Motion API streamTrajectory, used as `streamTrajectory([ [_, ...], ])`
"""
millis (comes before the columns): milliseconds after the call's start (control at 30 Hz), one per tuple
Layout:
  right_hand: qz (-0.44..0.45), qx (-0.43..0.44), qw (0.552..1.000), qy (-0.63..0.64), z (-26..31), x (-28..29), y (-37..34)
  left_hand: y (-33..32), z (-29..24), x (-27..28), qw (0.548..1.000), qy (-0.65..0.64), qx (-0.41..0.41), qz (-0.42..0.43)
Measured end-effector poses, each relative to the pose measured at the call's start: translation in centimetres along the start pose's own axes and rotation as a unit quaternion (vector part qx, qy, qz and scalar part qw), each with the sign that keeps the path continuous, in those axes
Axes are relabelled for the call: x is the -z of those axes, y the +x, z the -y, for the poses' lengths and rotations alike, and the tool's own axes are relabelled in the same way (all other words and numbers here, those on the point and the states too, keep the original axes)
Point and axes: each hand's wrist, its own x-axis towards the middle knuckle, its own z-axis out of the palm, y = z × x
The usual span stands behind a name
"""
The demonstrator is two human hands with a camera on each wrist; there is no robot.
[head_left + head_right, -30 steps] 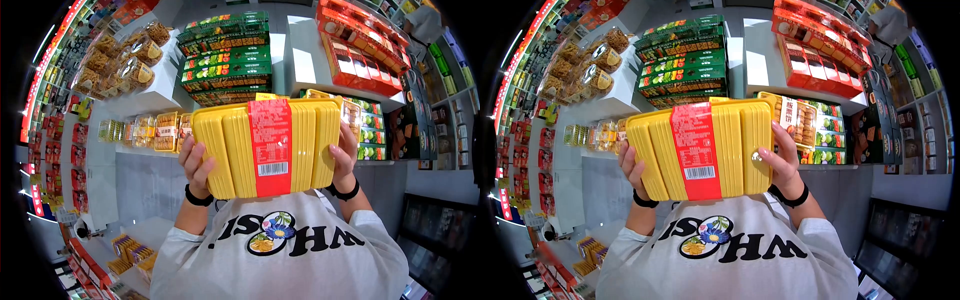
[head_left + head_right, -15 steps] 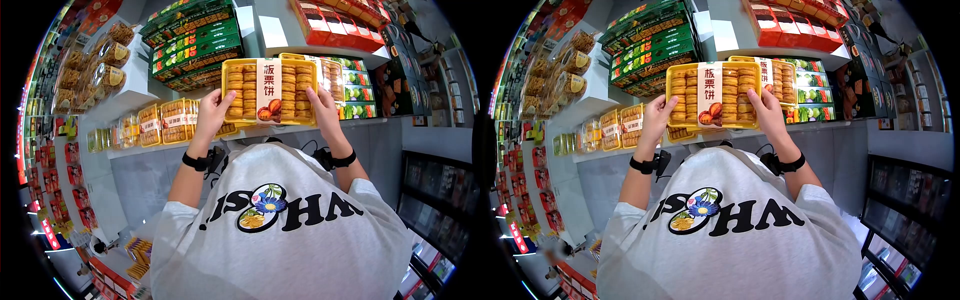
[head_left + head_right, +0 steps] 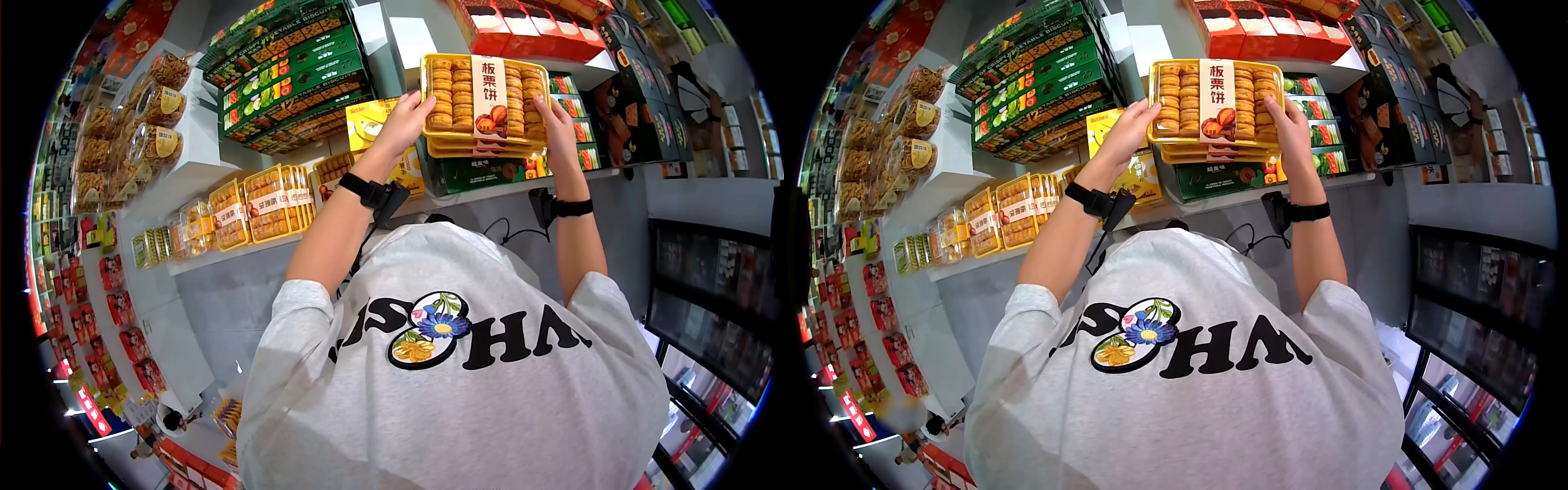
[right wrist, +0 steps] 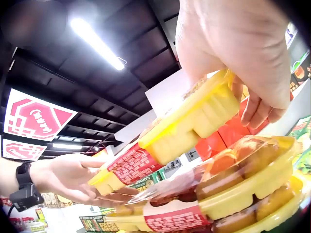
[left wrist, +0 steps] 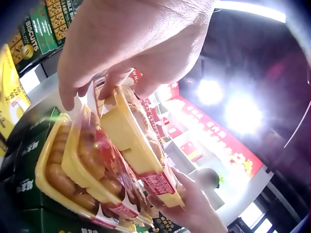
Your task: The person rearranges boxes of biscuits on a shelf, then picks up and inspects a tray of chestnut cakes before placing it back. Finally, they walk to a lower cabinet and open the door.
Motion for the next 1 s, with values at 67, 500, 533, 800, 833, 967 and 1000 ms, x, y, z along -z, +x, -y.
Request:
streamTrajectory([
  [67,0.001,-0.016,1.0,0.004,-0.4,0.7,0.6,0.1,-0.1,-0.7,0.999,-0.038,0.017,0.017],
  [500,0.021,-0.064,0.998,-0.015,-2.4,1.6,1.3,0.3,1.7,-1.6,0.997,-0.072,0.017,0.017],
  [533,0.02,-0.063,0.998,-0.018,-2.4,1.5,1.3,0.2,1.6,-1.7,0.997,-0.078,0.018,0.011],
  [800,0.025,-0.049,0.998,-0.009,-2.9,1.6,1.3,-0.1,2.0,-1.6,0.998,-0.067,0.004,0.016],
  [833,0.025,-0.046,0.999,-0.008,-3.0,1.7,1.3,-0.3,1.9,-1.6,0.997,-0.07,0.008,0.015],
  [967,0.023,-0.053,0.998,-0.017,-3.4,2.1,1.4,-0.9,1.6,-1.6,0.997,-0.068,0.02,0.016],
  [1000,0.023,-0.057,0.998,-0.022,-3.4,2.2,1.5,-0.8,1.7,-1.5,0.998,-0.063,0.021,0.017],
])
